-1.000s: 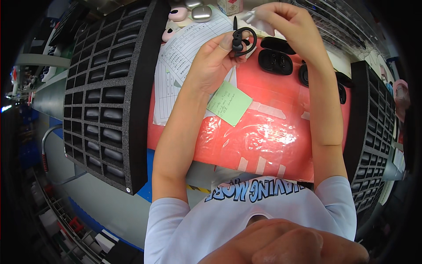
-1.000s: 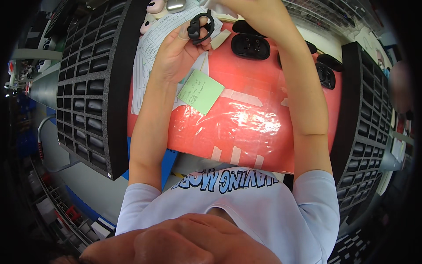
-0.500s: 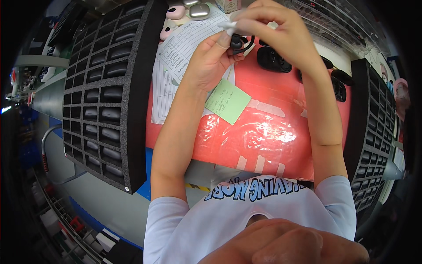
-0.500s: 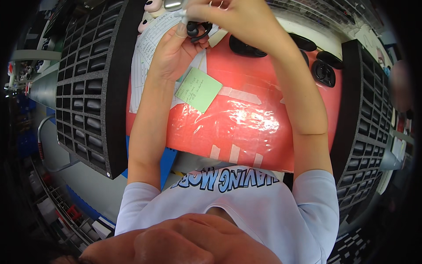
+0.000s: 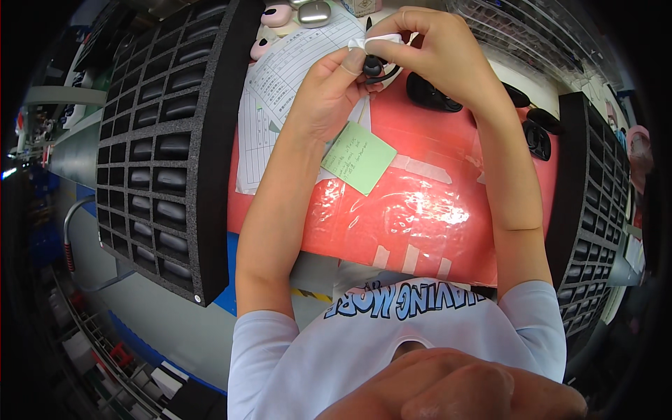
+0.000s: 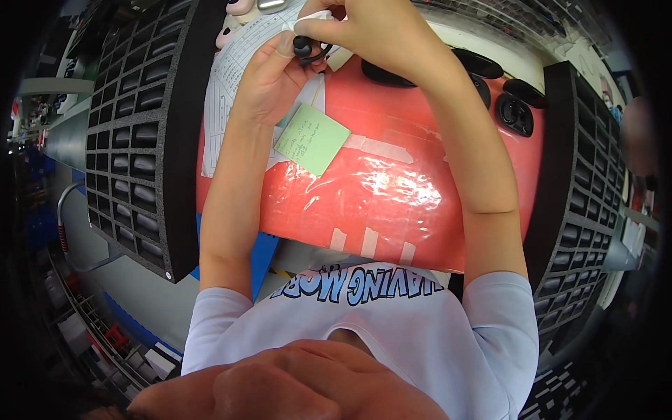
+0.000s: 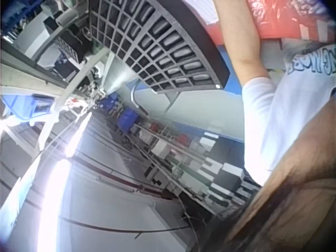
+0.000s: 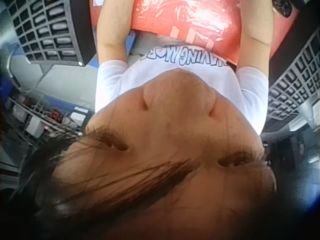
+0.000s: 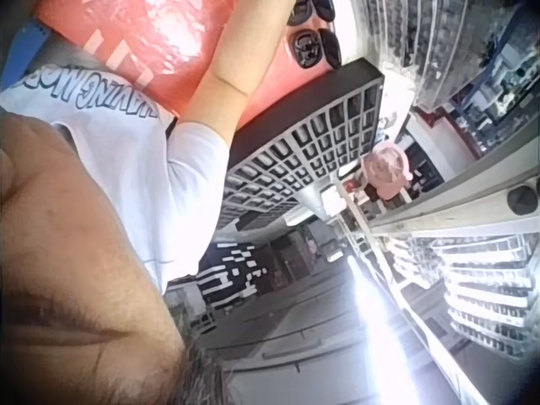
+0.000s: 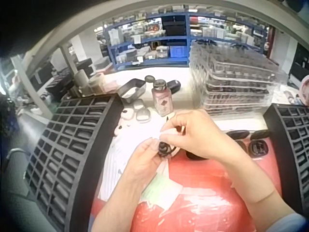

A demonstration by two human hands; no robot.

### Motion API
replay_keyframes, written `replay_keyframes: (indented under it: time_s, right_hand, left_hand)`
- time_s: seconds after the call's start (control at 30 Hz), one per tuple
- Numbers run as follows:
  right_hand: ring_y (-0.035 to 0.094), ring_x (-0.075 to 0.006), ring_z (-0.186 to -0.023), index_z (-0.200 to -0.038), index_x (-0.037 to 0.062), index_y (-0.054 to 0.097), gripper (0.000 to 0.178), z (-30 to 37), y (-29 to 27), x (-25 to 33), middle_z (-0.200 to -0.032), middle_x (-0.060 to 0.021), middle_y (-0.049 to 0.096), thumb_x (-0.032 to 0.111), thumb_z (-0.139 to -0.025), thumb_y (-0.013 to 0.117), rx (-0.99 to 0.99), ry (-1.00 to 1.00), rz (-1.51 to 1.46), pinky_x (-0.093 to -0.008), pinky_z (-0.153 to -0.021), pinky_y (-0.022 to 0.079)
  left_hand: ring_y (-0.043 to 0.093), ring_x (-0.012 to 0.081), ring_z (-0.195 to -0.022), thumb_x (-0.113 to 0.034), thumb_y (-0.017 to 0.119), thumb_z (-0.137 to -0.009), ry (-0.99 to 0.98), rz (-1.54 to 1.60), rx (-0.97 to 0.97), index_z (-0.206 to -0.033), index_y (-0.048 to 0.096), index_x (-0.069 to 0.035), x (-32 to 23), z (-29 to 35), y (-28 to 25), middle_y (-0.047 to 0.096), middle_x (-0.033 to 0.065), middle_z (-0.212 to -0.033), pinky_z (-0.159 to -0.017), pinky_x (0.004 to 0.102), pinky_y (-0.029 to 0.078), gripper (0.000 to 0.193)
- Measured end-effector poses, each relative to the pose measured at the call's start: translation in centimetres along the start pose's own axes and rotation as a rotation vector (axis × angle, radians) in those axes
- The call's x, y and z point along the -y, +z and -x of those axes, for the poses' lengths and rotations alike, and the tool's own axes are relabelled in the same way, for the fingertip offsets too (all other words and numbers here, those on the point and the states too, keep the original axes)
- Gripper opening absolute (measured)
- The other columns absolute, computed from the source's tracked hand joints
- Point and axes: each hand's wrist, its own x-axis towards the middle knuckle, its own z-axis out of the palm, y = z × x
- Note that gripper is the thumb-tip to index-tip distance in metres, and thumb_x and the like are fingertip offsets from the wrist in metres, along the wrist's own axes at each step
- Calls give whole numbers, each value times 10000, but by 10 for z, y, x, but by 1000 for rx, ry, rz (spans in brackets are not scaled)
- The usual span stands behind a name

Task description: Assembling and inspecting small earbud charging cases at a workstation.

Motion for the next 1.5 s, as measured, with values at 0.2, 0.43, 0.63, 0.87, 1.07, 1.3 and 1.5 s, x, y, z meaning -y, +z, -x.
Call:
replay_keyframes:
  time_s: [0.2,0.43,0.63,0.87,1.07,1.3,1.5]
  right_hand:
    - [619,-100,-651,-872,-9,699,173,-2,-9,-11,-731,-125,686,144,-797,670,74,153,-208,-267,-616,488]
    - [623,-105,-647,-867,-6,700,176,-2,-6,-7,-710,-124,681,151,-804,649,14,64,-30,-269,-611,490]
    - [622,-104,-639,-849,-13,691,178,-2,-4,-2,-696,-128,674,154,-806,643,20,-16,10,-269,-608,492]
    - [567,-58,-625,-854,-42,685,154,-9,-8,-20,-714,-15,645,93,-845,612,-46,264,-385,-208,-564,457]
    - [526,-41,-618,-860,-42,685,151,-10,-14,-18,-716,1,631,93,-851,618,-107,251,-301,-194,-546,417]
    - [527,-53,-613,-870,-29,671,167,-4,-34,-26,-701,-8,621,130,-845,625,14,210,-88,-213,-555,430]
    - [526,-73,-604,-857,-33,668,153,4,-30,-19,-679,-25,603,109,-808,636,425,216,35,-227,-555,434]
  left_hand:
    - [592,136,-877,-309,557,-962,10,-22,16,-1024,618,-8,1,-1,3,648,60,-948,-831,322,485,313]
    - [588,136,-883,-307,552,-965,4,-24,6,-1032,617,-5,1,-2,5,647,58,-949,-831,322,479,316]
    - [580,131,-889,-299,546,-968,22,-13,34,-1060,621,-5,2,0,2,645,50,-951,-819,308,475,316]
    - [552,115,-835,-337,558,-956,4,-4,26,-1138,624,-3,-2,-2,13,643,38,-981,-769,269,455,386]
    - [548,122,-829,-346,557,-955,-6,-9,1,-1158,618,5,-4,2,8,640,38,-977,-767,269,454,410]
    - [545,140,-821,-338,562,-953,10,4,-6,-1167,608,18,-4,-1,10,630,40,-936,-773,287,460,418]
    - [550,143,-815,-335,571,-948,19,-8,33,-1173,603,13,-10,0,11,631,38,-927,-800,297,462,416]
